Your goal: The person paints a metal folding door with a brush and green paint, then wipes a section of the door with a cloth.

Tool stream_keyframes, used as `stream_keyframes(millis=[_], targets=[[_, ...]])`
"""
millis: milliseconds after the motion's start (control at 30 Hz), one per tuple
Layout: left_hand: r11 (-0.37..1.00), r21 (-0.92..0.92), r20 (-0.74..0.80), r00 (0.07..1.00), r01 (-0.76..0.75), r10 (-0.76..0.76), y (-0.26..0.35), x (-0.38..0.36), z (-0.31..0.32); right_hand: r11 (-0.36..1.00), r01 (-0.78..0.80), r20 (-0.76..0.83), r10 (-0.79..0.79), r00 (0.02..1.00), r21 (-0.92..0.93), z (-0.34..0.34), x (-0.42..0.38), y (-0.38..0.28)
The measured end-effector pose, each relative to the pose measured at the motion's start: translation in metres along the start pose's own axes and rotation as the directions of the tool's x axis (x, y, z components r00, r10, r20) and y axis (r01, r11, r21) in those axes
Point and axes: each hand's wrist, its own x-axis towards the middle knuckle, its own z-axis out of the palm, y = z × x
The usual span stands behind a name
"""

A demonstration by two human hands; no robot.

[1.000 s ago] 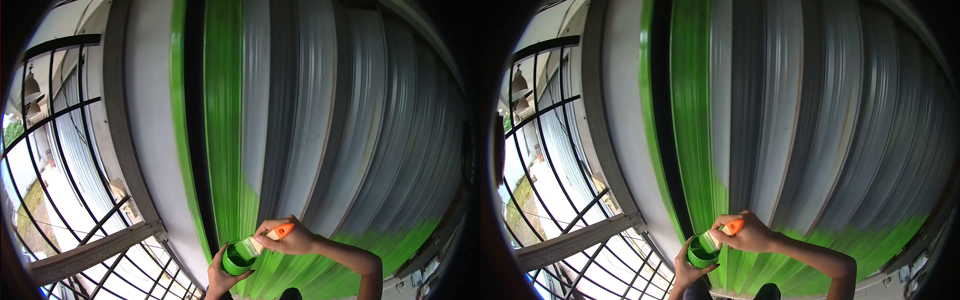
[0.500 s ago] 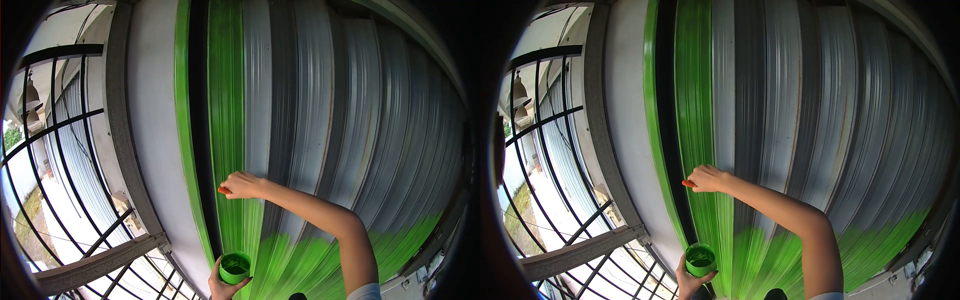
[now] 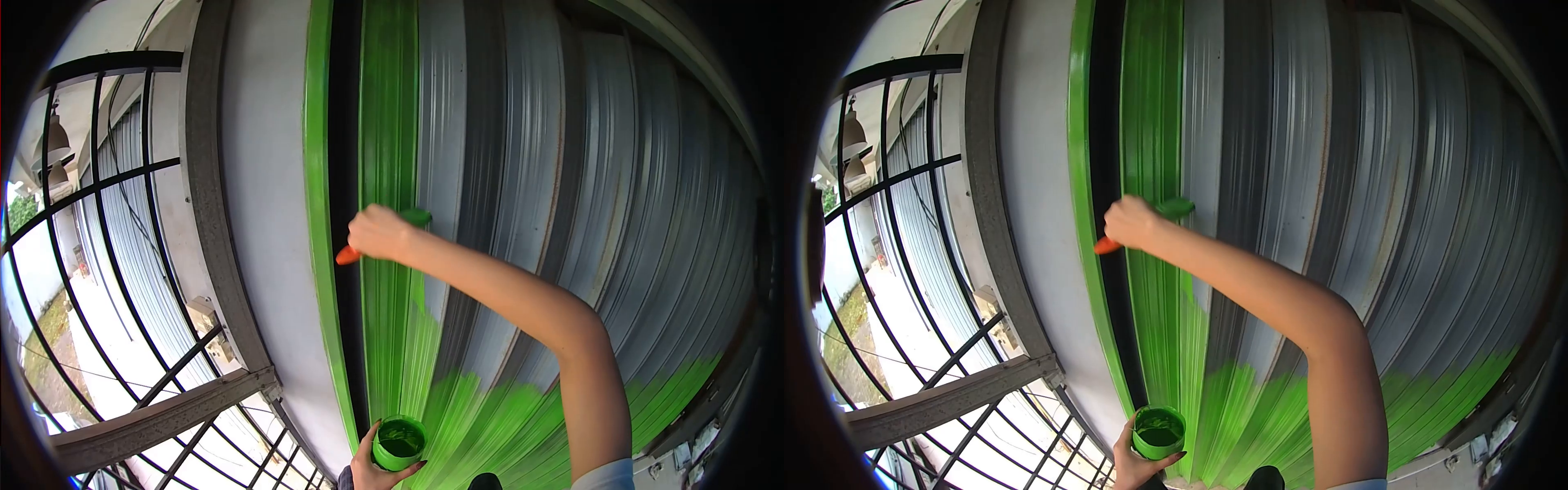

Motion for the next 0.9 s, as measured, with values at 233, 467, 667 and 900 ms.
stream_keyframes(millis=[233, 467, 667, 900], targets=[[0.999, -0.011, 0.027, 0.999, 0.038, -0.037, 0.002, -0.011, -0.007, 0.972, 0.133, 0.337, -0.194, 0.921, 0.196, 0.085, -0.053, -0.153], [0.995, -0.016, 0.046, 0.994, 0.098, -0.098, 0.009, -0.015, -0.01, 0.867, 0.192, 0.16, -0.294, 0.942, 0.46, 0.116, -0.095, -0.256], [0.998, -0.023, 0.06, 0.996, 0.062, -0.061, 0.001, -0.014, -0.001, 0.819, -0.062, 0.32, -0.152, 0.935, 0.57, 0.105, -0.076, -0.174], [0.996, 0.009, 0.11, 0.99, 0.084, -0.084, -0.002, -0.014, 0.003, 0.945, -0.039, 0.248, -0.046, 0.968, 0.325, 0.048, -0.039, -0.07]])
